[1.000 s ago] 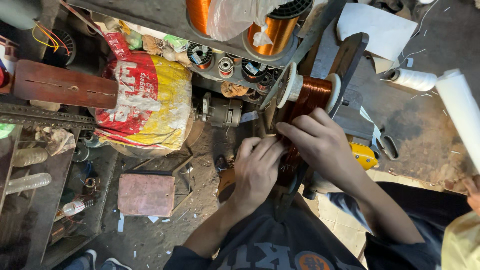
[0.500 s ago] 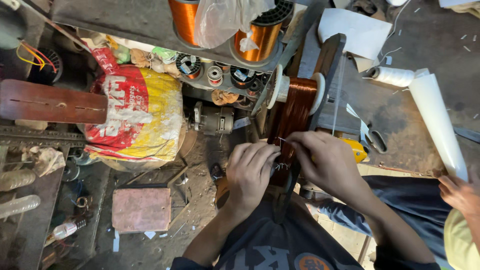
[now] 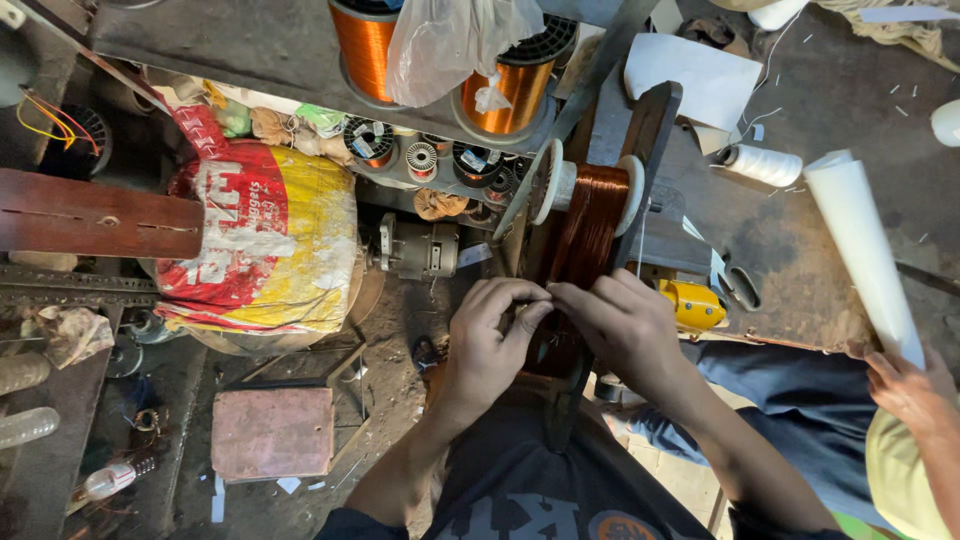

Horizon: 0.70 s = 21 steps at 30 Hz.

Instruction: The person operates a motorized winding machine to wrap copper wire onto a cylindrical bobbin. They use a yellow-handled tool to guide the wire and secure it with white string, then remove the completed coil and place it on a nearby shelf.

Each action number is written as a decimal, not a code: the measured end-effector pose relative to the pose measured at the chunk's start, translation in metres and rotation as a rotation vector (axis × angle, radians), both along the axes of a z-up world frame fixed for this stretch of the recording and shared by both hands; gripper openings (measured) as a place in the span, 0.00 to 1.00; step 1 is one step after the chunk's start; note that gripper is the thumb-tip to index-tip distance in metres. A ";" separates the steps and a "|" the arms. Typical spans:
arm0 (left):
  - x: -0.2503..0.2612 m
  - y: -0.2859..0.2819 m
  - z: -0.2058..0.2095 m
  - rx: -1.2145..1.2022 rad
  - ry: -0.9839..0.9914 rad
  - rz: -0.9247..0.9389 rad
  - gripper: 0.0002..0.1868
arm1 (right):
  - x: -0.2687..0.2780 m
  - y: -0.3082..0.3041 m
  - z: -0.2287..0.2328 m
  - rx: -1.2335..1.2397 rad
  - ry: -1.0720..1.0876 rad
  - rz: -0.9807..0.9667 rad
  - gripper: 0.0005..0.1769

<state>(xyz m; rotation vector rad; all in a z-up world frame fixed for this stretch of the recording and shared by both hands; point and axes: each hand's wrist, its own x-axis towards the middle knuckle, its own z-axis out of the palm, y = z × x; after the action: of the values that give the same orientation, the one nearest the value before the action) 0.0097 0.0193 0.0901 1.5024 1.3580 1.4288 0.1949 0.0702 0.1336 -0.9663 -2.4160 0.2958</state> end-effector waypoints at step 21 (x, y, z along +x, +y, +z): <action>0.009 0.020 -0.005 0.112 0.160 -0.160 0.12 | -0.001 -0.003 -0.008 -0.468 0.336 -0.389 0.10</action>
<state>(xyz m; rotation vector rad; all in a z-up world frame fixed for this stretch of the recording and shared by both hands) 0.0184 0.0394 0.0849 1.7887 1.2359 1.3261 0.1941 0.0670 0.1256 -1.4296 -1.8382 0.8279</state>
